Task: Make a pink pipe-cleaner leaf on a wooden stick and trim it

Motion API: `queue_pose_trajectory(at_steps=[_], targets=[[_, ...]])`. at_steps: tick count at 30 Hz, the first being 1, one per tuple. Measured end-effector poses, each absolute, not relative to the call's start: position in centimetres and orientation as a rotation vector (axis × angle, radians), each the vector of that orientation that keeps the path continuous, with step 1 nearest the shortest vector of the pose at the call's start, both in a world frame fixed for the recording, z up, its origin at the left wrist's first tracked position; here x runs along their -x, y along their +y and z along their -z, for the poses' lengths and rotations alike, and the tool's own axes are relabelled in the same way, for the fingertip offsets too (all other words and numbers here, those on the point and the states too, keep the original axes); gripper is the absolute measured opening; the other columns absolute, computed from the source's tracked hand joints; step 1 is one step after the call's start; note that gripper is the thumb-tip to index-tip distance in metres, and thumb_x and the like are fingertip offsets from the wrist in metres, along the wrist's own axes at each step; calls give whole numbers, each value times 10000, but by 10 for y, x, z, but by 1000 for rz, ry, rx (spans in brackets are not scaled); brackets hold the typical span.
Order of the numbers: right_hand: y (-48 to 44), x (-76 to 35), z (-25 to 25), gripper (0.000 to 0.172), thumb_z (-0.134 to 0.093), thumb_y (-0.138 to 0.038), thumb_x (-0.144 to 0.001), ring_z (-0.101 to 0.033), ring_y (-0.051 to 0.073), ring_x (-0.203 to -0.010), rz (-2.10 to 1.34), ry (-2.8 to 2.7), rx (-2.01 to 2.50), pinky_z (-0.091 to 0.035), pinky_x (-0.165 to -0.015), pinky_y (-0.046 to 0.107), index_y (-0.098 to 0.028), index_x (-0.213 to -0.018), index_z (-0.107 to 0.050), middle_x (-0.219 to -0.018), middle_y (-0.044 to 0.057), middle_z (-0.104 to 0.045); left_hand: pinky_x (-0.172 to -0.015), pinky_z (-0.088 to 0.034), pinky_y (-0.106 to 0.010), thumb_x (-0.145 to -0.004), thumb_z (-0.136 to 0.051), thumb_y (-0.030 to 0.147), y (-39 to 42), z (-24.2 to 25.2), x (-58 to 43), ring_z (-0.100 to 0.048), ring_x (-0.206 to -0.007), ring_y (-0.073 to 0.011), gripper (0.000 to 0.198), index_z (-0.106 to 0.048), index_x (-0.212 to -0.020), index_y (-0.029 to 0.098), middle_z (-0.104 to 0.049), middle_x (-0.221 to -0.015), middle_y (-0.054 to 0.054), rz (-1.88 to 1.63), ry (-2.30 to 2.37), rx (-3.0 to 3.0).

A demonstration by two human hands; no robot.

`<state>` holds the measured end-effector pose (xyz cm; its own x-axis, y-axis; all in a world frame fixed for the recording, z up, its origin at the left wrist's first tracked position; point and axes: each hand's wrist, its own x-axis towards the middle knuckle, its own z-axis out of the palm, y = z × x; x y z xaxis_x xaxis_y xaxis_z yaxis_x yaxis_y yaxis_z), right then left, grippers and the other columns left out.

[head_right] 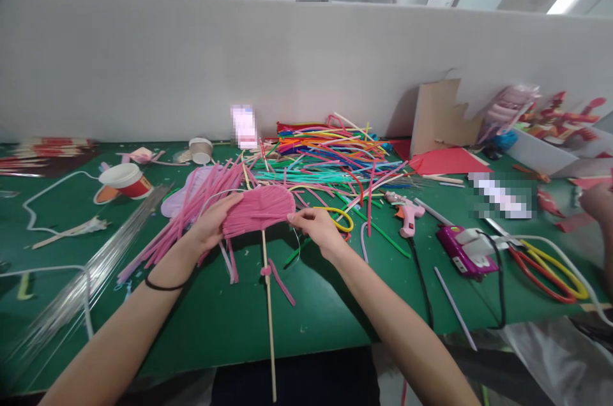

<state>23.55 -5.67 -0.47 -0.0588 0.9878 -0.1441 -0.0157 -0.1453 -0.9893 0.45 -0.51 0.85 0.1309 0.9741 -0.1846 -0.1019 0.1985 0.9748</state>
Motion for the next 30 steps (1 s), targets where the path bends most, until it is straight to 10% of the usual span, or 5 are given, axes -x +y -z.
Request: queue_pose_trajectory(at_steps=[12,20,30], targets=[[-104,-267,-91,295,-606,-447,-859,-645,182,-938,-610,-1362,1283,-509,-808,300,-230,-1041,-688,-1034,48,-704,-827,-570,-304,-767,-486,52,1,-27,2,-684,-918,-166,244,-641,-916,169,-731,-911,-26,-1381,845,-475],[-80,-211,-24,431,-627,-564,-783,-652,152,-681,-1338,-1258,1194,-516,-580,263,-170,-942,-698,-871,76,-720,-599,-560,-203,-612,-459,-92,-10,-21,-21,-630,-574,-103,263,-498,-597,168,-607,-578,27,-1388,863,-269],[-62,-216,2,331,-742,-493,-697,-598,97,-597,-1337,-944,1090,-485,-550,208,-175,-751,-666,-677,-5,-635,-790,-592,-336,-710,-634,4,-35,-8,-45,-710,-802,-209,349,-665,-1035,126,-743,-913,-77,-1120,723,-461]])
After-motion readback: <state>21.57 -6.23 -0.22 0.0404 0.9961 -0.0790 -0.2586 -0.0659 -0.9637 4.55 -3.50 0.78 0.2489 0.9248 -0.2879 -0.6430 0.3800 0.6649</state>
